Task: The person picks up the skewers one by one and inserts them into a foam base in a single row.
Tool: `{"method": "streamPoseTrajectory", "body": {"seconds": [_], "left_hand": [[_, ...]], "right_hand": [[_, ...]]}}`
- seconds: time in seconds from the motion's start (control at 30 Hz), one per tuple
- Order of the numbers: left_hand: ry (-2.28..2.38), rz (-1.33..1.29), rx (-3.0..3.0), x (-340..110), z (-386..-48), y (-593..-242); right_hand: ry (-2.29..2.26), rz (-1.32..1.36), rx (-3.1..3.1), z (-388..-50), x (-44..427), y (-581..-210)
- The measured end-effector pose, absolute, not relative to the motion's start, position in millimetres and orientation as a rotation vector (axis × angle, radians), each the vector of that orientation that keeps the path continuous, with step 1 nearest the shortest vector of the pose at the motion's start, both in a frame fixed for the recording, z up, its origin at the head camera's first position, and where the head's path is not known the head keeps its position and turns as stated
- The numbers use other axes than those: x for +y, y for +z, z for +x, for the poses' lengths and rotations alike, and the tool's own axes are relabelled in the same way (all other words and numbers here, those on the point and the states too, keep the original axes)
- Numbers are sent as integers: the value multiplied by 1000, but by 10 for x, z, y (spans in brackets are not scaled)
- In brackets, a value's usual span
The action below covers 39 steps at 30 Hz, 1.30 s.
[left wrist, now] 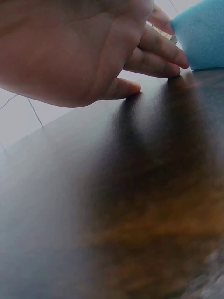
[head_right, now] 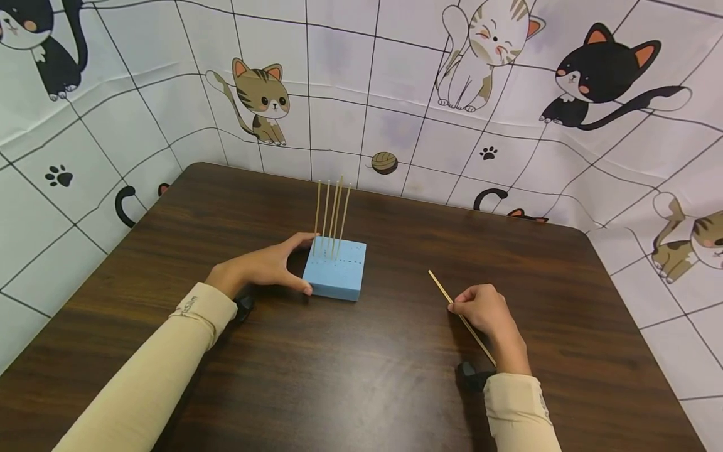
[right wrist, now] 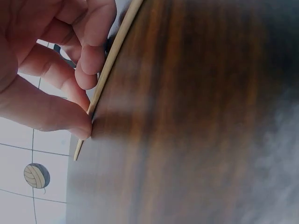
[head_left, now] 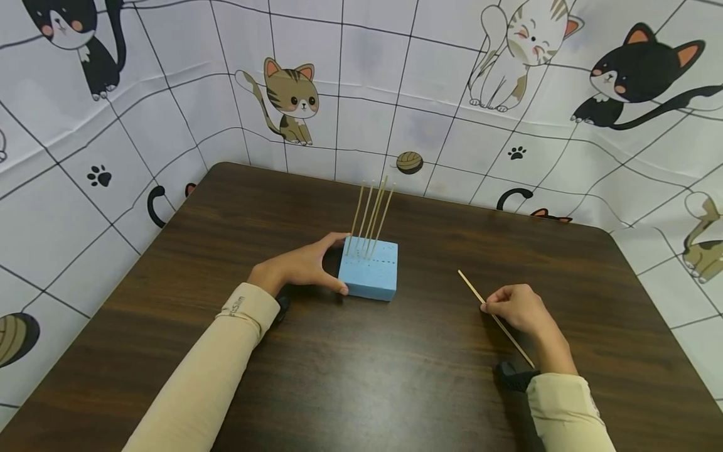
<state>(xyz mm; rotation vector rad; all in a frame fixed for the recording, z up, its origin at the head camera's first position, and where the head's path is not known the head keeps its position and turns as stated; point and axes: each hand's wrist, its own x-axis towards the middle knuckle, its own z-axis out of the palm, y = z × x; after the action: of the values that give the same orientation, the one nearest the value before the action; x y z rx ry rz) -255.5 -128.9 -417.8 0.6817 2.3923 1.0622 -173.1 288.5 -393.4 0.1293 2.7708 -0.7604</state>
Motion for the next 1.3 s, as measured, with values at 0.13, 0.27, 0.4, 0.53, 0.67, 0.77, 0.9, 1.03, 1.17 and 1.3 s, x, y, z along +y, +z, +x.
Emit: {"method": "streamPoseTrajectory", "body": {"seconds": [0.13,0.27,0.4,0.53,0.67,0.77,0.9,1.03,1.17,1.3], "left_hand": [[1064,679,2391,-1287,-2555,-4180],[1059,676,2396,-1285,-2561,-4192],[1063,671,2398,-1286,-2562,-4195],[1066,668,2397,-1290,-2557,-4193],[1067,672,2395,-1288,-2556,-4195],[1069,674,2393,-1288,-2559,-4196],[1070,672,2392,-1287,-2557,-4186],[1066,666,2388,-1283,-2548,-4171],[1059,660,2391,-1282,-2537,-4159],[1053,663,2393,-1279,-2527,-4152]], "right_hand": [[-757,145,2769,-1736,2887,-3944],[-744,147,2775,-1741,2885,-3945],[-710,142,2787,-1752,2880,-3940],[-677,149,2789,-1763,2872,-3934],[-661,147,2792,-1753,2870,-3927],[-673,128,2802,-1732,2865,-3912],[-738,69,2855,-1709,2854,-3852],[-858,-22,2950,-1718,2811,-3736],[-1007,-128,3044,-1748,2724,-3602],[-1133,-216,3118,-1785,2577,-3508]]}}
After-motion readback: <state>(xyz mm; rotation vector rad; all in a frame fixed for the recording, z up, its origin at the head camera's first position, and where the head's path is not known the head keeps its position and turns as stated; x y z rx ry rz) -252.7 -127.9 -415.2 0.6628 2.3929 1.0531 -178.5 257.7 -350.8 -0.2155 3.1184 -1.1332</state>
